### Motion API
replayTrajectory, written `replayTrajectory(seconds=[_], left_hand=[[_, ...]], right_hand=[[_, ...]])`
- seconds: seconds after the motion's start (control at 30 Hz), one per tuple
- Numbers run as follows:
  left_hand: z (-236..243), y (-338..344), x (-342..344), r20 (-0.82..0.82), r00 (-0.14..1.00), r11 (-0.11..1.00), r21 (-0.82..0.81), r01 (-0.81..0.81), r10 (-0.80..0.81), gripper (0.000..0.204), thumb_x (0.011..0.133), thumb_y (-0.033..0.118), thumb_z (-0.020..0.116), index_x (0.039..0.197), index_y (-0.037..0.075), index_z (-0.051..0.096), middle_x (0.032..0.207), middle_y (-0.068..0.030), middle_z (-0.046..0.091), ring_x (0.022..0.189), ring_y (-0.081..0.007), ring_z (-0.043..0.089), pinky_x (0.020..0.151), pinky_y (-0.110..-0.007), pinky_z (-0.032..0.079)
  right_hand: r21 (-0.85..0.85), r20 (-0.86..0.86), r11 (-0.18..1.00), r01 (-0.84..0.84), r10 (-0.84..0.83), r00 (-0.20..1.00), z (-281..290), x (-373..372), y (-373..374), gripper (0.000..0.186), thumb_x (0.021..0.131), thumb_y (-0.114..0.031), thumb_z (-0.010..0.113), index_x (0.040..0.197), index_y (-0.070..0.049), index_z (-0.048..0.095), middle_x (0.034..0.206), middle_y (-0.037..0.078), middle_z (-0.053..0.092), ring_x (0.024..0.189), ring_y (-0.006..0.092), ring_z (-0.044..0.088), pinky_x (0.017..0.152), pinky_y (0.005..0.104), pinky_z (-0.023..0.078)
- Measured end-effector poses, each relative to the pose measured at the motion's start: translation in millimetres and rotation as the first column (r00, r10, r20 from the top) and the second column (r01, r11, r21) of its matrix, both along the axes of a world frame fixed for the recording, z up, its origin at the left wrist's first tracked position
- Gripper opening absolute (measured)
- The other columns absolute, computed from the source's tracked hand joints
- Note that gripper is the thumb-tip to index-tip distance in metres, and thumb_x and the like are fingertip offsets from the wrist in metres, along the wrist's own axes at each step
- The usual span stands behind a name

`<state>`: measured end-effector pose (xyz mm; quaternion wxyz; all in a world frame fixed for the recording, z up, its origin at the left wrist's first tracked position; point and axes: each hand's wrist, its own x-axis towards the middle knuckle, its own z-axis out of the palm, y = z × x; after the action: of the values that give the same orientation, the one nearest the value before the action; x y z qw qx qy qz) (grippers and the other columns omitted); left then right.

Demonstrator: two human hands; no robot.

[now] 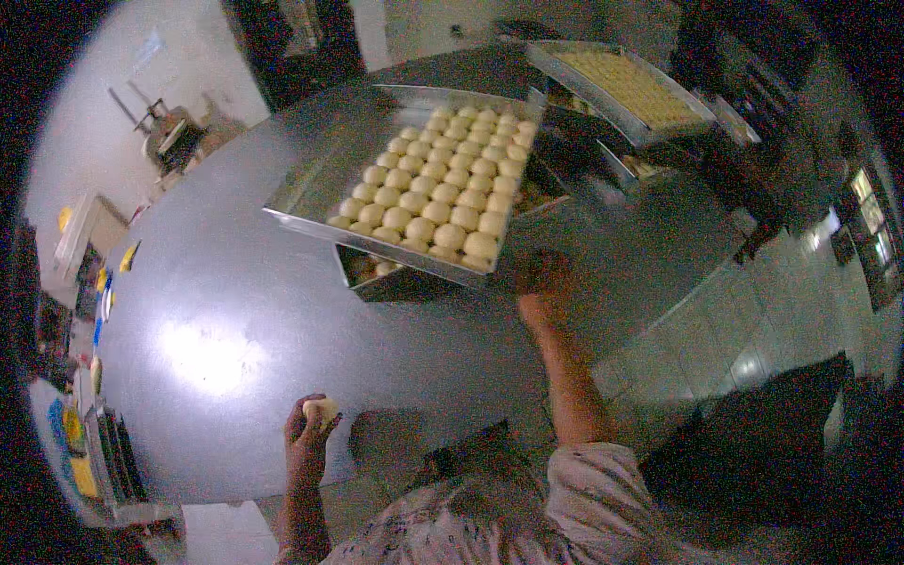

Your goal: The person places pieces of dough onto metal trays by hand, arranging them in neat rows, then stacks and carries the loaded trays across the room.

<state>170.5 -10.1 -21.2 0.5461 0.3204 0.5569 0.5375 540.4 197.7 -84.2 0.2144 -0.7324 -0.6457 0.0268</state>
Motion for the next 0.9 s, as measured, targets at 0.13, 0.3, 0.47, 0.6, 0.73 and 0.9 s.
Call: replayTrajectory(seconds=[0.13, 0.3, 0.47, 0.6, 0.73, 0.9], left_hand=[[3, -7, -27, -0.018, 0.975, 0.97, 0.11, -0.217, 0.22, 0.014, 0.09, 0.019, 0.05, 0.093, 0.006, 0.045, 0.086, -0.007, 0.051, 0.083, -0.0169, 0.054, 0.077, -0.032, 0.047], [-9, 21, -6, -0.077, 0.98, 0.981, 0.077, -0.178, 0.184, 0.017, 0.084, 0.009, 0.057, 0.08, 0.01, 0.04, 0.071, 0.0016, 0.042, 0.062, -0.0073, 0.04, 0.053, -0.023, 0.035], [-2, 61, 24, -0.241, 0.945, 0.975, 0.026, -0.219, 0.219, 0.025, 0.079, 0.006, 0.062, 0.071, 0.011, 0.039, 0.065, 0.0051, 0.037, 0.056, -0.0047, 0.033, 0.049, -0.02, 0.029], [-2, 80, 27, -0.316, 0.942, 0.992, -0.023, -0.125, 0.111, 0.024, 0.076, 0.005, 0.064, 0.085, 0.01, 0.043, 0.071, 0.0032, 0.04, 0.063, -0.0069, 0.038, 0.056, -0.021, 0.032], [10, 98, 84, -0.08, 0.994, 0.997, -0.019, 0.077, -0.078, 0.045, 0.078, 0.005, 0.063, 0.117, 0.005, 0.042, 0.1, -0.0069, 0.054, 0.09, -0.0165, 0.052, 0.076, -0.027, 0.042], [-12, 100, 51, -0.204, 0.977, 0.998, -0.022, 0.052, -0.055, 0.024, 0.083, 0.011, 0.058, 0.103, 0.004, 0.047, 0.094, -0.0045, 0.052, 0.087, -0.0139, 0.05, 0.077, -0.027, 0.042]], right_hand=[[0.096, -0.023, 0.935, -0.342, 0.346, 0.938, 11, -27, -64, 0.028, 0.08, -0.023, 0.055, 0.1, -0.004, 0.054, 0.107, 0.018, 0.05, 0.103, 0.0368, 0.044, 0.09, 0.0492, 0.031], [-0.032, 0.117, 0.997, -0.077, 0.08, 0.99, 3, 25, -18, 0.035, 0.075, -0.026, 0.059, 0.101, -0.003, 0.054, 0.109, 0.019, 0.049, 0.105, 0.0379, 0.043, 0.093, 0.0485, 0.03], [0.125, 0.016, 0.902, -0.414, 0.415, 0.91, -11, 6, 0, 0.032, 0.069, -0.02, 0.065, 0.093, -0.002, 0.056, 0.102, 0.019, 0.05, 0.099, 0.0373, 0.046, 0.088, 0.0473, 0.034], [0.272, 0.119, 0.96, -0.065, 0.034, 0.992, -39, 127, 37, 0.033, 0.069, -0.015, 0.065, 0.097, 0.0, 0.054, 0.108, 0.02, 0.05, 0.108, 0.0365, 0.044, 0.094, 0.0467, 0.032], [0.124, -0.04, 0.985, -0.124, 0.13, 0.991, -20, 73, 64, 0.031, 0.074, -0.018, 0.061, 0.097, 0.001, 0.052, 0.105, 0.02, 0.05, 0.103, 0.0373, 0.045, 0.091, 0.0466, 0.033], [-0.203, -0.617, 0.979, -0.023, -0.11, 0.779, 14, 106, 46, 0.03, 0.08, -0.02, 0.055, 0.098, 0.002, 0.049, 0.102, 0.021, 0.05, 0.098, 0.0382, 0.046, 0.086, 0.0465, 0.035]])
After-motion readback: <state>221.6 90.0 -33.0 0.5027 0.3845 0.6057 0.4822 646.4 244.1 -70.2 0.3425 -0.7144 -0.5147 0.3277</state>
